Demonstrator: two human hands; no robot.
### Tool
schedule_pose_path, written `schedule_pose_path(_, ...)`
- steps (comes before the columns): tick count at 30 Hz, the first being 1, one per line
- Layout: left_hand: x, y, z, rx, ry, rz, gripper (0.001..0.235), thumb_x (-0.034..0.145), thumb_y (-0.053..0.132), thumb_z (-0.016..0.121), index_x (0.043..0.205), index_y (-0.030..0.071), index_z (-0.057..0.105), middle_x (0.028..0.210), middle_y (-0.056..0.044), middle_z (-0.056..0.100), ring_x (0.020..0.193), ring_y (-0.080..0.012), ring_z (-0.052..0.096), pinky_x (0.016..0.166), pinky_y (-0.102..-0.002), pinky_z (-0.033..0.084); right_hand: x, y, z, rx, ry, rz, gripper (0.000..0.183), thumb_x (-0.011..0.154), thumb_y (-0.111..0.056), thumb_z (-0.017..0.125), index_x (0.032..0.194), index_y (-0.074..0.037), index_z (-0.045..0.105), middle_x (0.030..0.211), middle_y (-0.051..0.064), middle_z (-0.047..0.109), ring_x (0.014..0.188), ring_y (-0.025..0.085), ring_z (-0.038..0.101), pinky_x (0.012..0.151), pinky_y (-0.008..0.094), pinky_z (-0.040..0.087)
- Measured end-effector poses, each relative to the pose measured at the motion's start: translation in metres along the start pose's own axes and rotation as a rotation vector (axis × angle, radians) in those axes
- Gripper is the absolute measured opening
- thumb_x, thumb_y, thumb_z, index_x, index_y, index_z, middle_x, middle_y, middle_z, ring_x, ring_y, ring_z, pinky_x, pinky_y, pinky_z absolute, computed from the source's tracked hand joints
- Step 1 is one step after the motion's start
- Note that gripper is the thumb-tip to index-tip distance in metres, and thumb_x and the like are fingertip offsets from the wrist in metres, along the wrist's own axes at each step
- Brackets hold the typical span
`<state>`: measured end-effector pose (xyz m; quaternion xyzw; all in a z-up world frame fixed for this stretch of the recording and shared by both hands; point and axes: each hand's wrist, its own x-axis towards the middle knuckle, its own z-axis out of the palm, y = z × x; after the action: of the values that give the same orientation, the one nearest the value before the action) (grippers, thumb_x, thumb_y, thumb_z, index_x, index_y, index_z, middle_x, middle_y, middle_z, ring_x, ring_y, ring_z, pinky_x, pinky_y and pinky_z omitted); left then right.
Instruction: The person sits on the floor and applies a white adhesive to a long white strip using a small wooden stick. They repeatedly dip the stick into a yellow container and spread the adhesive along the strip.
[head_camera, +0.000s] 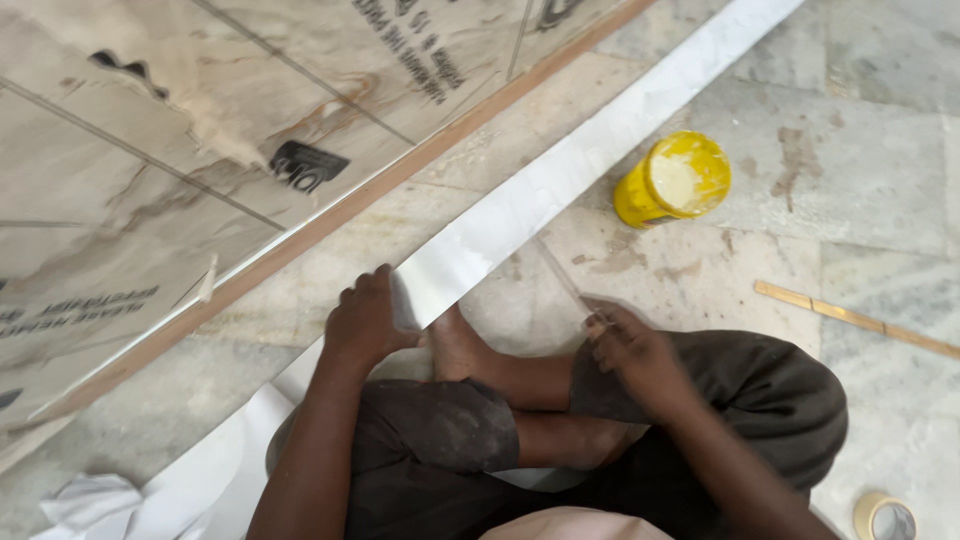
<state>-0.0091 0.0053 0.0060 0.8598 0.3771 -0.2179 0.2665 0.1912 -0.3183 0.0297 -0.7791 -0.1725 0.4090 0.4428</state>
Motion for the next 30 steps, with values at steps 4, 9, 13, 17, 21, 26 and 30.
schedule_pose_path(4, -0.006, -0.003, -0.006, 0.035, 0.113, 0.037, 0.127, 0.055, 0.048, 0.097, 0.155, 0.005, 0.030, 0.148, -0.018, 0.044, 0.131, -0.0398, 0.049, 0.100, -0.053, 0.048, 0.037, -0.036, -0.126, -0.446, 0.291, -0.080, 0.030, 0.097, -0.022, 0.065, 0.122, -0.007, 0.070, 0.092, 0.002, 0.072, 0.077, 0.012, 0.065, 0.073, 0.030, 0.053)
schedule_pose_path(9, -0.009, 0.034, -0.011, -0.069, 0.536, 0.302, 0.096, 0.068, 0.047, 0.089, 0.140, -0.001, 0.048, 0.141, -0.024, 0.053, 0.126, -0.0430, 0.053, 0.100, -0.051, 0.048, 0.059, -0.090, -0.202, -1.024, 0.382, -0.055, 0.022, 0.098, -0.028, 0.068, 0.112, -0.015, 0.078, 0.099, 0.008, 0.072, 0.084, 0.027, 0.070, 0.074, 0.042, 0.055)
schedule_pose_path(13, 0.018, 0.124, 0.021, -0.457, 0.381, 0.676, 0.066, 0.083, 0.032, 0.081, 0.136, 0.000, 0.056, 0.133, -0.022, 0.061, 0.122, -0.0400, 0.057, 0.101, -0.049, 0.048, 0.081, -0.096, -0.210, -1.221, 0.344, -0.049, 0.022, 0.098, -0.035, 0.064, 0.105, -0.020, 0.079, 0.100, 0.005, 0.072, 0.090, 0.031, 0.069, 0.073, 0.046, 0.055)
schedule_pose_path(17, 0.119, 0.229, 0.053, -0.620, 0.350, 0.648, 0.036, 0.102, 0.031, 0.064, 0.127, 0.005, 0.063, 0.121, -0.021, 0.069, 0.114, -0.0382, 0.066, 0.097, -0.044, 0.052, 0.105, -0.087, -0.199, -1.266, 0.298, -0.031, 0.022, 0.099, -0.033, 0.060, 0.101, -0.020, 0.077, 0.098, 0.004, 0.073, 0.089, 0.029, 0.070, 0.072, 0.046, 0.056)
schedule_pose_path(21, 0.198, 0.295, 0.060, -0.690, 0.240, 0.545, 0.034, 0.103, 0.028, 0.058, 0.128, 0.006, 0.067, 0.117, -0.019, 0.071, 0.112, -0.0370, 0.067, 0.097, -0.044, 0.052, 0.119, -0.079, -0.198, -1.324, 0.244, -0.063, 0.020, 0.098, -0.026, 0.059, 0.097, -0.015, 0.075, 0.097, 0.007, 0.070, 0.084, 0.031, 0.071, 0.067, 0.047, 0.056)
schedule_pose_path(26, 0.195, 0.319, 0.052, -0.749, 0.169, 0.545, 0.034, 0.098, 0.023, 0.062, 0.128, 0.008, 0.069, 0.108, -0.018, 0.072, 0.098, -0.0299, 0.068, 0.087, -0.040, 0.054, 0.137, -0.064, -0.200, -1.397, 0.217, -0.181, 0.013, 0.087, -0.011, 0.061, 0.088, -0.010, 0.074, 0.094, 0.011, 0.070, 0.085, 0.031, 0.071, 0.064, 0.045, 0.056)
schedule_pose_path(30, 0.162, 0.322, 0.048, -0.802, 0.137, 0.609, 0.034, 0.096, 0.021, 0.067, 0.128, 0.009, 0.068, 0.101, -0.010, 0.073, 0.083, -0.0170, 0.066, 0.078, -0.031, 0.055, 0.148, -0.047, -0.199, -1.398, 0.215, -0.194, 0.010, 0.082, -0.010, 0.064, 0.084, -0.009, 0.074, 0.091, 0.011, 0.070, 0.080, 0.030, 0.072, 0.061, 0.044, 0.057)
